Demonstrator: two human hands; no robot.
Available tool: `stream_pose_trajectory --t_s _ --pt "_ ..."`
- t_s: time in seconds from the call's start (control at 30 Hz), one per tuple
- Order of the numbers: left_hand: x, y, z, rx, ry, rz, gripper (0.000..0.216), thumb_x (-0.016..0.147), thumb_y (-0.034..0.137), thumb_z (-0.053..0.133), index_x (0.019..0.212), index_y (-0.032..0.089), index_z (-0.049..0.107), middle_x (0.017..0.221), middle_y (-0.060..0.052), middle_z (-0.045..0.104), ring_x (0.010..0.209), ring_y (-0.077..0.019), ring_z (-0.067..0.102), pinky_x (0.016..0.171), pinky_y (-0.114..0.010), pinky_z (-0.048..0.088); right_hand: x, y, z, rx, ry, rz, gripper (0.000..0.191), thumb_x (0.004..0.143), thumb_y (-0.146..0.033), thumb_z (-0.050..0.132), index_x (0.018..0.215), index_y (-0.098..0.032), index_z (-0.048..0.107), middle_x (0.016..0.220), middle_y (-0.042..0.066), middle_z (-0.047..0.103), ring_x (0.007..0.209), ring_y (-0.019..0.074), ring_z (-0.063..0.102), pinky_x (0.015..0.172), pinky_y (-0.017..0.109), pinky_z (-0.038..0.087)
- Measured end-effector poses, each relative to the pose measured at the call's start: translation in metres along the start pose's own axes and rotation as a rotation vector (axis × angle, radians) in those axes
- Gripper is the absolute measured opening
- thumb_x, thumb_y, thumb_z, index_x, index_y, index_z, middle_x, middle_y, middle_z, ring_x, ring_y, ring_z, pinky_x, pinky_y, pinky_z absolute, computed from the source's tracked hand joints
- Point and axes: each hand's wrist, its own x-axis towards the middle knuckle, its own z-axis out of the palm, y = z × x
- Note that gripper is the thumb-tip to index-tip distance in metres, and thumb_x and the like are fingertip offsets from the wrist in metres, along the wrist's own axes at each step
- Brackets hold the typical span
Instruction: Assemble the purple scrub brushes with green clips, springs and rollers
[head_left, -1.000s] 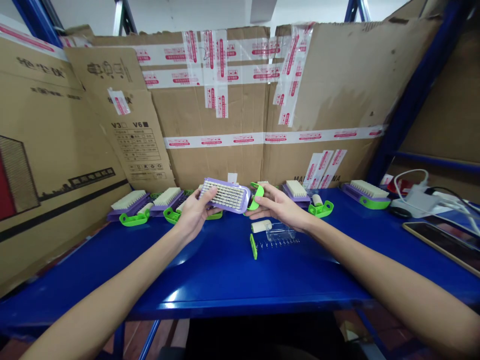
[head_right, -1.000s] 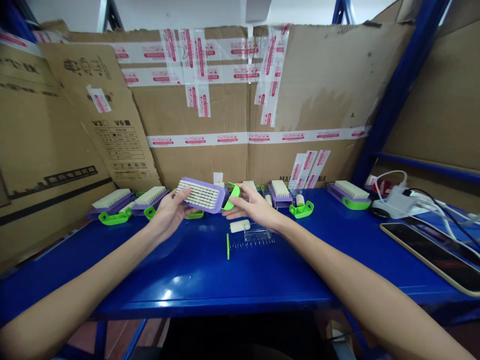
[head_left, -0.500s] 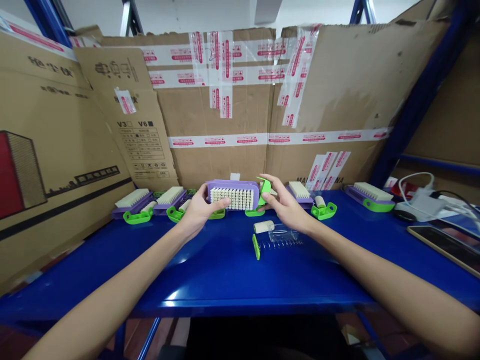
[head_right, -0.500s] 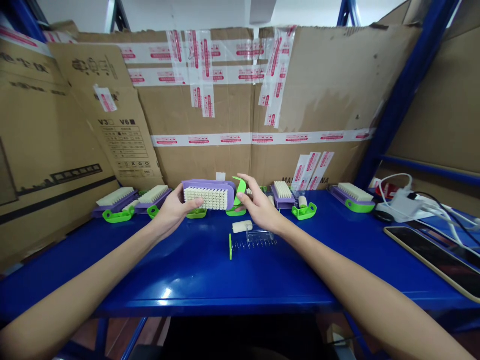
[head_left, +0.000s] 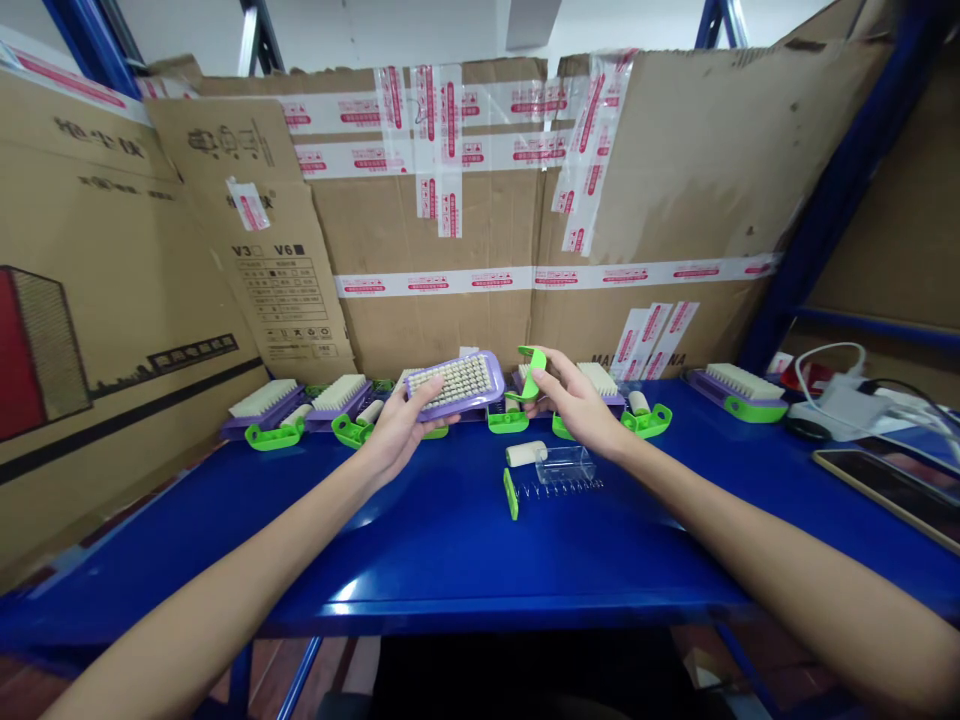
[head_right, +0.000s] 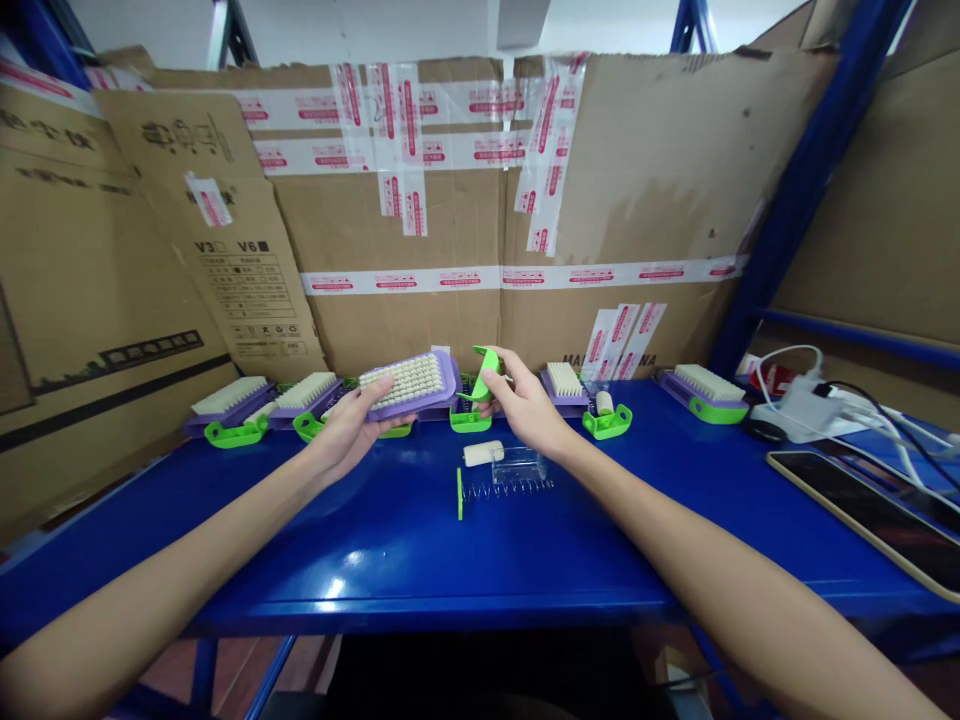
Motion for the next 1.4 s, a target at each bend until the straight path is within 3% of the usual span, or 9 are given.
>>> stream_pose_trajectory --t_s 0.4,0.63,0.77,0.93,1.4 --pt "-0.002 0.000 0.001 0.011 -0.068 -0.024 0.054 0.084 0.048 0.091 0.123 0.015 0.072 0.133 -0.019 0.077 0.119 -0.0358 0.077 0.092 -0.046 0.071 -0.005 -0.002 0.004 -0.067 -0.092 -0.016 0.054 0.104 -0.052 0.062 0.152 -0.028 0.054 0.111 0.007 0.071 0.076 0.0183 0.069 0.080 0.045 0.068" --pt "-0.004 0.003 0.001 0.001 -0.086 0.031 0.056 0.078 0.040 0.096 0.119 0.017 0.065 0.132 -0.017 0.076 0.126 -0.0362 0.074 0.103 -0.052 0.065 -0.012 -0.007 0.003 -0.291 -0.085 -0.133 0.056 0.109 -0.053 0.053 0.162 -0.034 0.045 0.147 0.012 0.060 0.098 0.0246 0.067 0.095 0.054 0.065" --pt "-0.003 0.001 -0.001 0.018 -0.065 0.057 0.063 0.072 0.033 0.100 0.120 0.018 0.063 0.132 -0.014 0.075 0.126 -0.0323 0.072 0.107 -0.046 0.061 -0.014 -0.008 0.003 -0.403 -0.097 -0.215 0.057 0.112 -0.051 0.048 0.166 -0.035 0.040 0.152 0.013 0.053 0.116 0.0309 0.062 0.100 0.056 0.063" --pt "0.001 0.000 -0.006 0.105 -0.046 0.152 0.069 0.066 0.028 0.102 0.122 0.020 0.064 0.124 -0.008 0.075 0.119 -0.0244 0.071 0.105 -0.035 0.057 -0.013 -0.006 0.001 -0.458 -0.105 -0.254 0.057 0.113 -0.047 0.045 0.168 -0.036 0.037 0.148 0.013 0.053 0.118 0.0330 0.060 0.105 0.060 0.060" --pt "0.004 0.000 -0.010 0.291 -0.029 0.329 0.073 0.059 0.018 0.101 0.121 0.025 0.063 0.116 -0.003 0.073 0.107 -0.0227 0.070 0.093 -0.031 0.058 -0.011 -0.003 -0.001 -0.463 -0.078 -0.285 0.053 0.113 -0.045 0.047 0.165 -0.037 0.039 0.155 0.012 0.051 0.125 0.0346 0.060 0.109 0.061 0.059"
